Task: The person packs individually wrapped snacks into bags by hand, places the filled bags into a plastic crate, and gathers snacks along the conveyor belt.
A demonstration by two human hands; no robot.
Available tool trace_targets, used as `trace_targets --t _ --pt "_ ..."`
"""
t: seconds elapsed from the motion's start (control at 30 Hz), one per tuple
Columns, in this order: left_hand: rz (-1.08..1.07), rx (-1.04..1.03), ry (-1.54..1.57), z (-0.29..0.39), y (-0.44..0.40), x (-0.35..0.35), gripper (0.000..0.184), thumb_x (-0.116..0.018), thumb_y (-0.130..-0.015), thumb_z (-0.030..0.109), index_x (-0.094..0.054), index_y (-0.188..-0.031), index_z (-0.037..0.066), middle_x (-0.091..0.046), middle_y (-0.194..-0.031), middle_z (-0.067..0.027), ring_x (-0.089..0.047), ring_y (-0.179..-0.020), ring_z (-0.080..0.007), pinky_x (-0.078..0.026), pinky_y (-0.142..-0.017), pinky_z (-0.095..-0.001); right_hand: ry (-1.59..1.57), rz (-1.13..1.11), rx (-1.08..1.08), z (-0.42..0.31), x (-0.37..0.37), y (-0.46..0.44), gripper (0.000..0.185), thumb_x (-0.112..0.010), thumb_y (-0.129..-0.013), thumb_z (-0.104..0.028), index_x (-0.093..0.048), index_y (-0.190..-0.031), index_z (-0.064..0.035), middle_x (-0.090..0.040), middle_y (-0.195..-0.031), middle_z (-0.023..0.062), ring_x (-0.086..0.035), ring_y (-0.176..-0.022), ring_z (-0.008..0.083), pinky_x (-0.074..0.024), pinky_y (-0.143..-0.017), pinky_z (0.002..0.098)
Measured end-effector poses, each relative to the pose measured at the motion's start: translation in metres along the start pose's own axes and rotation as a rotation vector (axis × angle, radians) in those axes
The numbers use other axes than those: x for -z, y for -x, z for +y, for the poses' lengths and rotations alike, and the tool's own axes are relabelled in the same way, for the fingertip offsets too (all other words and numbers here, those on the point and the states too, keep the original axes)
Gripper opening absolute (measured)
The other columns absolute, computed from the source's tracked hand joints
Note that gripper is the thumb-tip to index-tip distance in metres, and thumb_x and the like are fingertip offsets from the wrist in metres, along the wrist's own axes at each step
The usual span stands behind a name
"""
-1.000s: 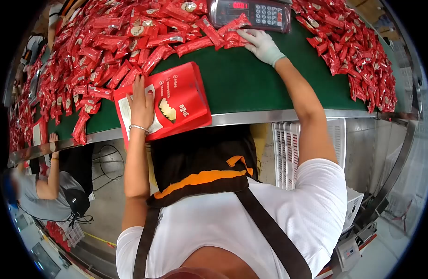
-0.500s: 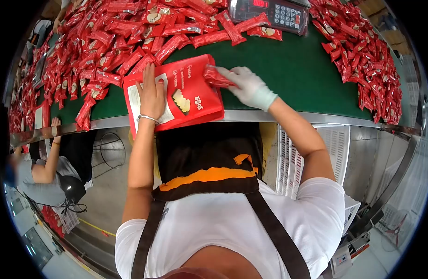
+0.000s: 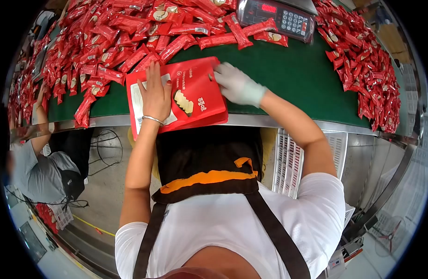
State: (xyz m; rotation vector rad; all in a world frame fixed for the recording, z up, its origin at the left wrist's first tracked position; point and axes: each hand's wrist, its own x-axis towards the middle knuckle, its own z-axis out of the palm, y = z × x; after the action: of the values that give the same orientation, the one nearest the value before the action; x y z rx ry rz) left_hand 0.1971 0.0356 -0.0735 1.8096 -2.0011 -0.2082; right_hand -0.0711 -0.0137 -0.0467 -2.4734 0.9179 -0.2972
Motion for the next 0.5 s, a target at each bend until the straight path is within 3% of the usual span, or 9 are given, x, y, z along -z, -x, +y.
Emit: trace_targets --t 0.03,0.07,0.13,0.27,0.33,0.4,0.43,0.47,0.5 --pt "0.005 0.003 -0.012 0.001 0.000 0.000 0.066 -0.047 -0.095 0.027 -0.023 -0.150 -0.002 -0.021 -0.158 -0.0204 -0.019 -0.147 -0.0354 -0.007 -0.117 -0.0592 0.060 -0.020 -0.015 0.002 -0.008 -0.019 0.042 -0.066 -0.085 -0.015 -0.056 -0.125 -0.0076 -0.057 -0.117 0.0167 -0.054 -0.104 0.0373 -0.0475 -0.087 0.0405" --pt "0.013 0.004 -0.025 0.002 -0.001 0.002 0.067 -0.047 -0.095 0.027 -0.023 -0.150 -0.002 -0.021 -0.158 -0.0205 -0.019 -0.147 -0.0355 -0.007 -0.117 -0.0596 -0.050 -0.108 0.173 0.026 -0.036 -0.035 0.040 -0.061 -0.089 -0.020 -0.056 -0.127 -0.0104 -0.053 -0.129 0.0184 -0.051 -0.114 0.0369 -0.0443 -0.098 0.0421" --pt "0.046 -0.002 -0.078 0.006 -0.003 0.005 0.066 -0.046 -0.095 0.026 -0.021 -0.151 0.000 -0.020 -0.159 -0.0190 -0.017 -0.148 -0.0345 -0.005 -0.117 -0.0589 -0.215 0.044 0.557 0.057 -0.119 -0.061 0.041 -0.064 -0.088 -0.028 -0.059 -0.123 -0.0097 -0.055 -0.131 0.0185 -0.053 -0.114 0.0367 -0.0458 -0.097 0.0419" --pt "0.045 -0.053 -0.156 0.007 -0.002 0.009 0.068 -0.047 -0.095 0.029 -0.021 -0.152 0.001 -0.022 -0.159 -0.0179 -0.019 -0.147 -0.0333 -0.005 -0.118 -0.0568 -0.432 -0.172 0.355 0.033 -0.123 -0.067 0.035 -0.062 -0.088 -0.026 -0.062 -0.118 -0.0087 -0.059 -0.124 0.0201 -0.057 -0.109 0.0378 -0.0485 -0.094 0.0412" --pt "0.032 -0.072 -0.120 0.004 -0.004 0.006 0.068 -0.048 -0.095 0.031 -0.023 -0.151 0.001 -0.024 -0.158 -0.0179 -0.022 -0.146 -0.0330 -0.008 -0.118 -0.0565 -0.381 -0.215 0.260 0.037 -0.102 -0.052 0.033 -0.062 -0.088 -0.026 -0.064 -0.116 -0.0081 -0.061 -0.121 0.0209 -0.059 -0.106 0.0383 -0.0498 -0.092 0.0408" --pt "-0.113 -0.030 -0.086 0.002 -0.005 0.004 0.068 -0.043 -0.097 0.034 -0.021 -0.152 0.002 -0.027 -0.157 -0.0169 -0.024 -0.146 -0.0312 -0.009 -0.119 -0.0530 -0.181 -0.255 0.037 0.042 -0.059 -0.033 0.031 -0.061 -0.088 -0.025 -0.066 -0.113 -0.0076 -0.063 -0.117 0.0218 -0.060 -0.103 0.0388 -0.0511 -0.090 0.0404" --pt "-0.105 -0.030 -0.079 0.002 -0.008 0.004 0.068 -0.043 -0.097 0.034 -0.021 -0.152 0.002 -0.027 -0.157 -0.0169 -0.024 -0.146 -0.0312 -0.009 -0.119 -0.0530 -0.124 -0.006 -0.002 0.048 -0.040 -0.037 0.023 -0.057 -0.087 -0.019 -0.068 -0.105 -0.0081 -0.065 -0.112 0.0205 -0.061 -0.102 0.0378 -0.0519 -0.087 0.0395" --pt "-0.131 -0.033 -0.112 0.002 -0.009 0.004 0.067 -0.041 -0.098 0.036 -0.021 -0.153 0.003 -0.028 -0.157 -0.0172 -0.025 -0.146 -0.0307 -0.010 -0.119 -0.0522 0.008 0.203 -0.047 0.059 -0.007 -0.026 0.026 -0.063 -0.086 -0.017 -0.067 -0.109 -0.0070 -0.068 -0.105 0.0164 -0.063 -0.098 0.0326 -0.0502 -0.090 0.0398" --pt "-0.161 -0.035 -0.145 0.002 -0.008 0.004 0.067 -0.039 -0.098 0.037 -0.021 -0.153 0.003 -0.029 -0.156 -0.0174 -0.025 -0.146 -0.0302 -0.011 -0.119 -0.0514 0.072 0.455 -0.283 0.068 0.014 -0.030 0.022 -0.063 -0.085 -0.019 -0.070 -0.103 -0.0091 -0.069 -0.090 0.0130 -0.064 -0.092 0.0335 -0.0504 -0.088 0.0415"
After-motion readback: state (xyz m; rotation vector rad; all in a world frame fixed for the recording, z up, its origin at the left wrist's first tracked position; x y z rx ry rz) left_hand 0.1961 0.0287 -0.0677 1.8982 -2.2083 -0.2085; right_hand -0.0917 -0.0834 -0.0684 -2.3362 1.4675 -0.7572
